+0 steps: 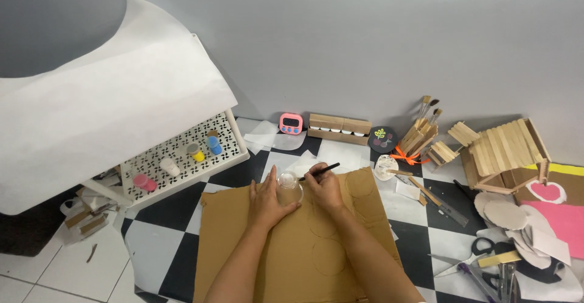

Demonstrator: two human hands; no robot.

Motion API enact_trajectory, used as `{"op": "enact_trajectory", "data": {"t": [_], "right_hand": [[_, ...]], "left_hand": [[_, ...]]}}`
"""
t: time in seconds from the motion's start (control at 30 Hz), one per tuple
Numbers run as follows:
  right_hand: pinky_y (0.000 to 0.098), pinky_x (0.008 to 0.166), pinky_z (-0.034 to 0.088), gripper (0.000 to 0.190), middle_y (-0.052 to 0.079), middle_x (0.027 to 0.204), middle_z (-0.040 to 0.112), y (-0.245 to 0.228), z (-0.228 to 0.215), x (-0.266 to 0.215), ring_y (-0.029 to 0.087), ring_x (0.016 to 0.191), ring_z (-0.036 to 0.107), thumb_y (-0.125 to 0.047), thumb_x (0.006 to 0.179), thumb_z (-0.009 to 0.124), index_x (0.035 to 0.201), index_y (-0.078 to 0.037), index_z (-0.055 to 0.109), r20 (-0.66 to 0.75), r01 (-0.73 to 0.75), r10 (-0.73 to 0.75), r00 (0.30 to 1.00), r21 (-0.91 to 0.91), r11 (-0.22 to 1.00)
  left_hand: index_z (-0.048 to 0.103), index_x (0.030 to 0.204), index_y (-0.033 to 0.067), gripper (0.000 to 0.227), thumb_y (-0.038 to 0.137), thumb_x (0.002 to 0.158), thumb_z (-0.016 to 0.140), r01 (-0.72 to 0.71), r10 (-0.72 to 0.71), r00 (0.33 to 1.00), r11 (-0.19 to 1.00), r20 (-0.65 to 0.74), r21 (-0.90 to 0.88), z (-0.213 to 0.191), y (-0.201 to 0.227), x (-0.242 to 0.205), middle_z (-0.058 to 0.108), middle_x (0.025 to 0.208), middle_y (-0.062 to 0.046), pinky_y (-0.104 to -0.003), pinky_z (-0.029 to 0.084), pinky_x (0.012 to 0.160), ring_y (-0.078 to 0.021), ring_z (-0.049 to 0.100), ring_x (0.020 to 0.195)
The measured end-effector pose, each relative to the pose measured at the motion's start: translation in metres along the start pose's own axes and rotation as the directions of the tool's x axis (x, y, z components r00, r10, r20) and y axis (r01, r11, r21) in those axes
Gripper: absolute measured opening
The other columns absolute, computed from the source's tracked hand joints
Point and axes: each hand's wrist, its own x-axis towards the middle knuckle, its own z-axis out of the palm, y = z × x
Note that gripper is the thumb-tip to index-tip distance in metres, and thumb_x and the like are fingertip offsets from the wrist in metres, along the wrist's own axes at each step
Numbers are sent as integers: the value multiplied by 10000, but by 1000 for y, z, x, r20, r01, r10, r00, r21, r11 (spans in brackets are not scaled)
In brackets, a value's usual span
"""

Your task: Tracing circular shapes onto a cardboard sheet using a plastic cup as a template and a black pen.

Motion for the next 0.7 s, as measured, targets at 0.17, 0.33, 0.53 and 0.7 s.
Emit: {"op": "enact_trajectory", "data": {"t": [0.17, 0.33, 0.53, 0.7], "right_hand": [[323, 770, 585, 174, 88, 900, 763, -3, 0, -1, 193, 878, 730, -152, 917, 757, 1010, -98, 621, 13, 11, -10, 1000, -87, 996], [326, 796, 580, 158, 89, 885, 750, -10, 1, -5, 193, 879, 709, -121, 914, 744, 1003, -92, 617, 10, 0, 1, 1000, -51, 999], [384, 773, 590, 96, 139, 854, 749, 0, -1, -4, 258, 862, 736, -72, 908, 698, 958, -89, 619, 6, 2, -1, 1000, -111, 994], [379, 747, 577, 111, 146, 826, 738, 1, -5, -5, 256, 825, 715, -34, 870, 681, 945, -75, 611, 0, 23, -23, 1000, -104, 994]], "left_hand": [[117, 1633, 143, 1186, 523, 753, 815, -3, 3, 1000, 1000, -7, 29, -1, 3, 0, 407, 1595, -160, -537, 46, 1256, -235, 337, 1517], [115, 1633, 137, 1181, 514, 759, 814, -10, 11, 1000, 1000, -12, 21, -4, 5, -2, 406, 1594, -166, -540, 47, 1255, -243, 338, 1517], [110, 1633, 139, 1186, 506, 757, 820, -5, 6, 1000, 1000, -20, 16, -3, 5, -2, 413, 1588, -169, -541, 49, 1256, -242, 343, 1514], [113, 1632, 124, 1190, 520, 756, 816, -14, 15, 1000, 1000, -16, 8, -4, 5, -2, 420, 1580, -180, -544, 48, 1253, -251, 347, 1511]]}}
